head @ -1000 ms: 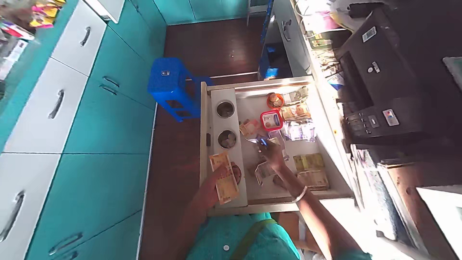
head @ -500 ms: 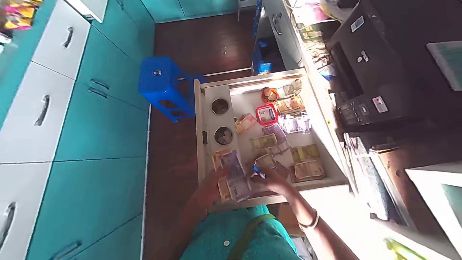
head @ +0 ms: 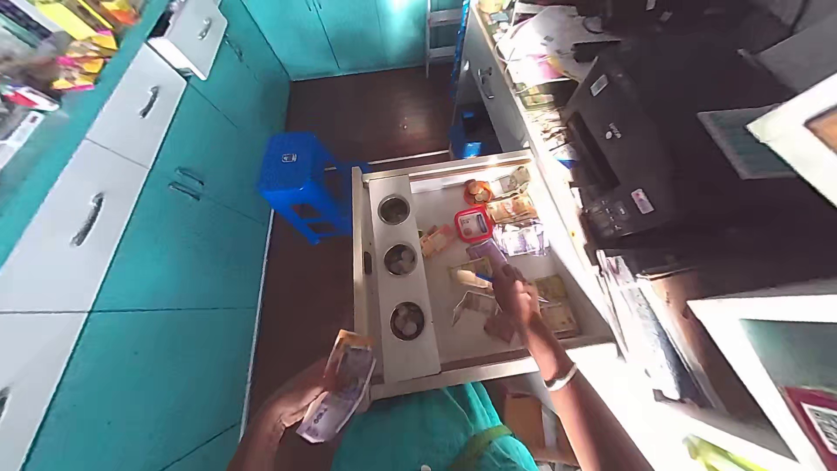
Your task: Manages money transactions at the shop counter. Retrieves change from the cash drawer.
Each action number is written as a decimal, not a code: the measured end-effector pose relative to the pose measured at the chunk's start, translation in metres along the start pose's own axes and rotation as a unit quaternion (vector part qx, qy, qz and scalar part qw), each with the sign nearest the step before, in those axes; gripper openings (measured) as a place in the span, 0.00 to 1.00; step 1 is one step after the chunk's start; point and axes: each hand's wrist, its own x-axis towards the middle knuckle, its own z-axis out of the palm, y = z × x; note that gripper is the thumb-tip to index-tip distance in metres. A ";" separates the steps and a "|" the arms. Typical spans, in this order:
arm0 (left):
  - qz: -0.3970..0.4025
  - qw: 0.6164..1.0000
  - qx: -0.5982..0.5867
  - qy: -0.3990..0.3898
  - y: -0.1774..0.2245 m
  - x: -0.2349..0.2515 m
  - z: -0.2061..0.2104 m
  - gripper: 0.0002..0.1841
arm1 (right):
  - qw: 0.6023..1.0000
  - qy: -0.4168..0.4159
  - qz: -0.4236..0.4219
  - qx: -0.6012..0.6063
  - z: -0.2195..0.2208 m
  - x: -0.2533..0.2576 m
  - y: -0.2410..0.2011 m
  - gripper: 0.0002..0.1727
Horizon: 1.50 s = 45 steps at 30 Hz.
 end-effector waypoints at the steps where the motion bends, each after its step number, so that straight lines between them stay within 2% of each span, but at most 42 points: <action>1: 0.004 1.000 0.002 0.005 0.000 0.000 0.004 0.16 | 0.997 0.069 0.014 -0.021 -0.007 -0.014 0.006 0.15; 2: 0.013 1.000 0.006 0.011 0.000 0.002 0.007 0.17 | 0.994 0.092 0.041 -0.045 -0.015 -0.028 0.013 0.13; 4: 0.032 0.999 0.021 0.007 0.003 0.009 0.014 0.19 | 0.989 -0.004 0.145 -0.017 -0.042 -0.053 0.021 0.18; 5: 0.032 0.999 0.033 0.002 0.006 0.012 0.020 0.20 | 0.984 0.000 0.176 0.039 -0.045 -0.063 0.033 0.22; 6: 0.025 0.999 0.047 -0.004 0.010 0.015 0.027 0.20 | 0.973 0.055 0.181 0.129 -0.040 -0.076 0.047 0.23; 8: 0.000 0.995 0.098 -0.005 0.018 0.027 0.042 0.17 | 0.924 0.154 0.169 0.307 -0.026 -0.107 0.064 0.20; 9: -0.007 0.990 0.137 -0.015 0.021 0.038 0.050 0.17 | 0.898 0.173 0.169 0.367 -0.020 -0.128 0.065 0.17; 12: 0.040 0.982 0.177 -0.058 0.021 0.064 0.088 0.17 | 0.829 0.165 0.212 0.491 0.002 -0.191 0.052 0.09; 14: 0.101 0.976 0.187 -0.048 0.016 0.067 0.128 0.18 | 0.793 0.160 0.233 0.540 0.019 -0.230 0.029 0.07; 16: 0.159 0.952 0.262 -0.019 0.012 0.065 0.172 0.22 | 0.781 0.176 0.256 0.541 0.040 -0.265 0.004 0.08; 17: 0.190 0.928 0.319 -0.029 0.008 0.062 0.189 0.25 | 0.773 0.192 0.271 0.540 0.053 -0.281 -0.006 0.08; 19: 0.266 0.869 0.409 -0.084 -0.006 0.054 0.217 0.27 | 0.740 0.231 0.315 0.548 0.073 -0.313 -0.024 0.08; 21: 0.310 0.829 0.439 -0.153 -0.028 0.038 0.234 0.25 | 0.697 0.261 0.366 0.558 0.086 -0.347 -0.043 0.08; 24: 0.260 0.815 0.437 -0.277 -0.066 0.006 0.253 0.24 | 0.659 0.258 0.423 0.566 0.102 -0.407 -0.063 0.13; 27: 0.167 0.829 0.380 -0.375 -0.102 -0.042 0.278 0.25 | 0.617 0.306 0.463 0.558 0.121 -0.465 -0.066 0.14; 30: 0.130 0.799 0.394 -0.435 -0.140 -0.078 0.298 0.32 | 0.592 0.333 0.485 0.551 0.132 -0.525 -0.070 0.15; 32: 0.120 0.772 0.430 -0.452 -0.169 -0.088 0.315 0.31 | 0.597 0.331 0.504 0.529 0.137 -0.559 -0.078 0.17; 36: 0.100 0.742 0.513 -0.419 -0.225 -0.122 0.357 0.18 | 0.662 0.270 0.531 0.455 0.147 -0.609 -0.086 0.17; 39: 0.060 0.748 0.530 -0.395 -0.280 -0.156 0.397 0.17 | 0.669 0.238 0.561 0.425 0.158 -0.660 -0.073 0.21; 42: -0.015 0.770 0.486 -0.412 -0.344 -0.194 0.443 0.18 | 0.615 0.293 0.614 0.398 0.171 -0.734 -0.046 0.25; 44: -0.047 0.769 0.445 -0.457 -0.381 -0.216 0.471 0.17 | 0.561 0.394 0.606 0.404 0.183 -0.785 -0.026 0.24; 45: -0.059 0.755 0.436 -0.485 -0.393 -0.226 0.484 0.17 | 0.534 0.449 0.579 0.422 0.188 -0.809 -0.016 0.21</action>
